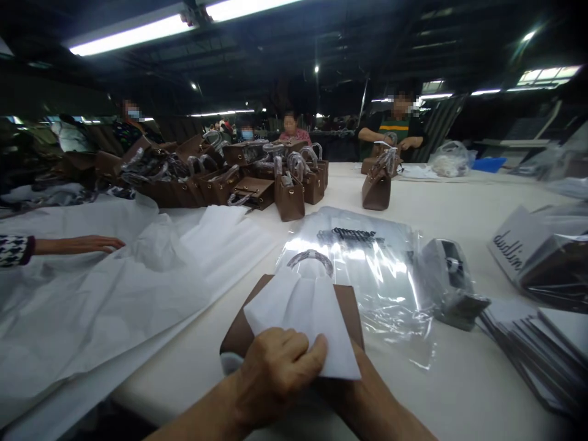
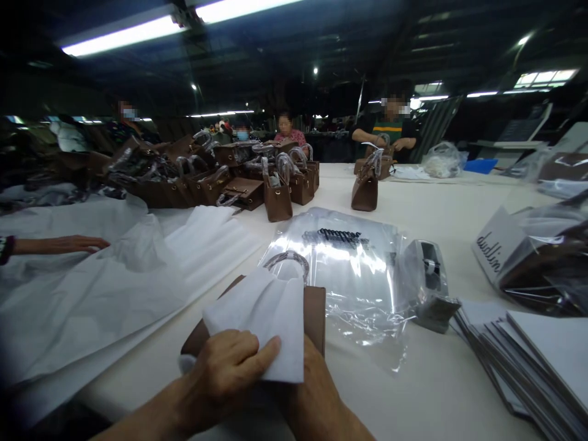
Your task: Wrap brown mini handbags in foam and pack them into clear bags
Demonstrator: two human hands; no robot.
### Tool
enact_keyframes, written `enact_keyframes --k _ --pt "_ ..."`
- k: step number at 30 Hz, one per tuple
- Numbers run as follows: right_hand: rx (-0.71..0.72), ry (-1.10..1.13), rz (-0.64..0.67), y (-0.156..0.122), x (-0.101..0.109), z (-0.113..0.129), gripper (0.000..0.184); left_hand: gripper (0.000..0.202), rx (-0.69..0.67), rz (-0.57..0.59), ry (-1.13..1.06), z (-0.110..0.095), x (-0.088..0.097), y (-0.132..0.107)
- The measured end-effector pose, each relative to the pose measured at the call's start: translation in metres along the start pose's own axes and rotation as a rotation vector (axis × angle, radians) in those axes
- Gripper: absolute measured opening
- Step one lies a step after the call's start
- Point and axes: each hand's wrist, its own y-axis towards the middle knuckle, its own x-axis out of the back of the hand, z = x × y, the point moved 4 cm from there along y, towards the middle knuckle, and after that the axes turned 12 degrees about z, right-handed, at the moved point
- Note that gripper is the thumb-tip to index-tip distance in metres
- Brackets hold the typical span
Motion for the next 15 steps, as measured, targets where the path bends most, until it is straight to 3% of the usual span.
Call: enact_keyframes --k 3,4,7,8,11,15 --pt "0.047 -0.007 0.017 -0.004 0.009 0.0 0.013 0.027 0.154 -0.158 -0.067 0.0 -0.019 -0.017" --pt "0.048 -0.059 0.028 -0.009 0.011 -0.001 0.011 0.027 0.171 -0.165 -0.082 0.001 -0.023 -0.019" --pt "0.002 -0.182 0.061 -0.031 0.013 -0.007 0.034 0.026 0.138 -0.132 -0.121 0.004 -0.027 -0.02" --pt "-0.036 -0.162 0.054 -0.039 0.012 -0.009 0.033 0.026 0.12 -0.124 -0.134 0.004 -0.027 -0.019" --pt "-0.199 0.047 -0.042 -0.055 0.01 -0.013 0.005 0.026 0.07 -0.118 -0.166 0.004 -0.027 -0.02" --pt "-0.363 0.285 -0.182 -0.055 0.006 -0.015 0.006 0.024 -0.049 -0.151 -0.158 0.002 -0.026 -0.023"
